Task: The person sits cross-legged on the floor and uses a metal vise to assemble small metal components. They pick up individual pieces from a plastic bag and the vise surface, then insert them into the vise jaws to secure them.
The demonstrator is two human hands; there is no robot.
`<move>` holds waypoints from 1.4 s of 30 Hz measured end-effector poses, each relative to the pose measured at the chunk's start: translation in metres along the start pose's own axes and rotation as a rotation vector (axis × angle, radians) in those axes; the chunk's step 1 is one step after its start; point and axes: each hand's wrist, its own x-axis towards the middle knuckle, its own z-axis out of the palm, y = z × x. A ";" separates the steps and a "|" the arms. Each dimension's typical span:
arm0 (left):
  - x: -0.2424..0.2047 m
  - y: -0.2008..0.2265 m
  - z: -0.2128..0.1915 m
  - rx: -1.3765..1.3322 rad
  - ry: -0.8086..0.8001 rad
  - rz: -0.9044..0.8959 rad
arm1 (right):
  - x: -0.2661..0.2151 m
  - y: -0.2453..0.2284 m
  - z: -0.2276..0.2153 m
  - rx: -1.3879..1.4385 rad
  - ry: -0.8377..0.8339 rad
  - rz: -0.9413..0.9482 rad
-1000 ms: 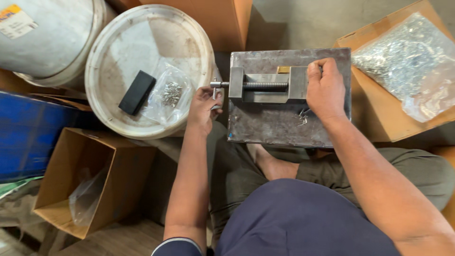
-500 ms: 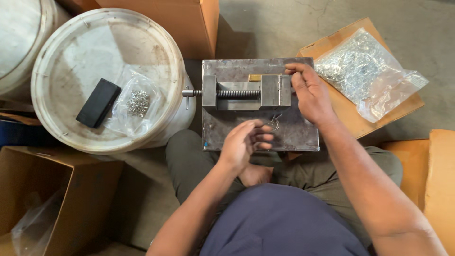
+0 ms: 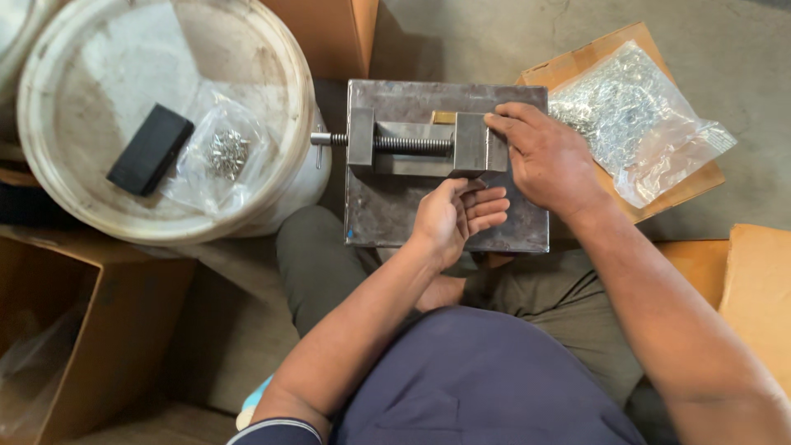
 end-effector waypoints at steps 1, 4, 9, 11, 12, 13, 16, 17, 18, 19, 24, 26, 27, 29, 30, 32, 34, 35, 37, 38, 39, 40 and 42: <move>0.000 -0.001 0.001 -0.020 -0.008 0.009 | -0.001 -0.001 0.001 -0.002 -0.007 0.006; 0.001 -0.004 0.004 -0.079 -0.019 0.033 | -0.007 -0.005 0.002 -0.014 -0.018 0.020; 0.004 -0.012 0.003 -0.160 -0.004 0.062 | -0.022 -0.018 0.002 -0.016 -0.052 0.041; 0.006 -0.013 -0.001 -0.176 -0.005 0.057 | -0.032 -0.027 0.002 -0.004 -0.051 0.046; 0.009 -0.014 -0.002 -0.180 -0.010 0.058 | -0.035 -0.031 0.001 0.001 -0.044 0.047; 0.010 -0.015 -0.002 -0.180 -0.015 0.064 | -0.039 -0.035 0.001 0.000 -0.042 0.048; 0.014 -0.018 -0.006 -0.188 -0.032 0.073 | -0.051 -0.043 0.001 0.002 -0.032 0.060; 0.016 -0.019 -0.008 -0.199 -0.037 0.077 | -0.054 -0.042 0.001 0.007 -0.028 0.063; 0.017 -0.020 -0.009 -0.210 -0.041 0.077 | -0.059 -0.041 0.002 0.011 -0.026 0.070; 0.018 -0.022 -0.010 -0.205 -0.036 0.065 | -0.064 -0.038 0.002 0.045 0.000 0.078; 0.021 -0.022 -0.014 -0.186 0.003 0.040 | -0.090 -0.004 0.018 0.418 0.134 0.307; 0.020 -0.023 -0.012 -0.162 0.009 0.052 | -0.104 0.005 0.033 0.630 0.195 0.437; 0.020 -0.022 -0.012 -0.149 0.012 0.061 | -0.110 0.009 0.040 0.738 0.226 0.500; 0.019 -0.024 -0.012 -0.126 0.036 0.071 | -0.122 0.015 0.052 0.845 0.271 0.567; 0.020 -0.024 -0.012 -0.114 0.048 0.079 | -0.126 0.019 0.056 0.899 0.293 0.598; 0.020 -0.026 -0.012 -0.085 0.046 0.085 | -0.130 0.025 0.060 0.917 0.325 0.622; 0.020 -0.029 -0.012 -0.061 0.042 0.096 | -0.132 0.027 0.059 0.904 0.320 0.621; 0.020 -0.029 -0.012 -0.051 0.038 0.104 | -0.131 0.026 0.060 0.882 0.299 0.607; 0.020 -0.026 -0.013 -0.040 0.036 0.110 | -0.125 0.021 0.060 0.755 0.281 0.561; 0.020 -0.026 -0.013 -0.037 0.038 0.110 | -0.125 0.016 0.059 0.652 0.284 0.526; 0.019 -0.026 -0.012 -0.035 0.040 0.110 | -0.123 0.011 0.058 0.549 0.286 0.491; 0.017 -0.026 -0.012 -0.035 0.027 0.114 | -0.122 0.008 0.058 0.516 0.288 0.476; 0.015 -0.026 -0.014 -0.034 0.003 0.120 | -0.122 0.006 0.060 0.451 0.292 0.445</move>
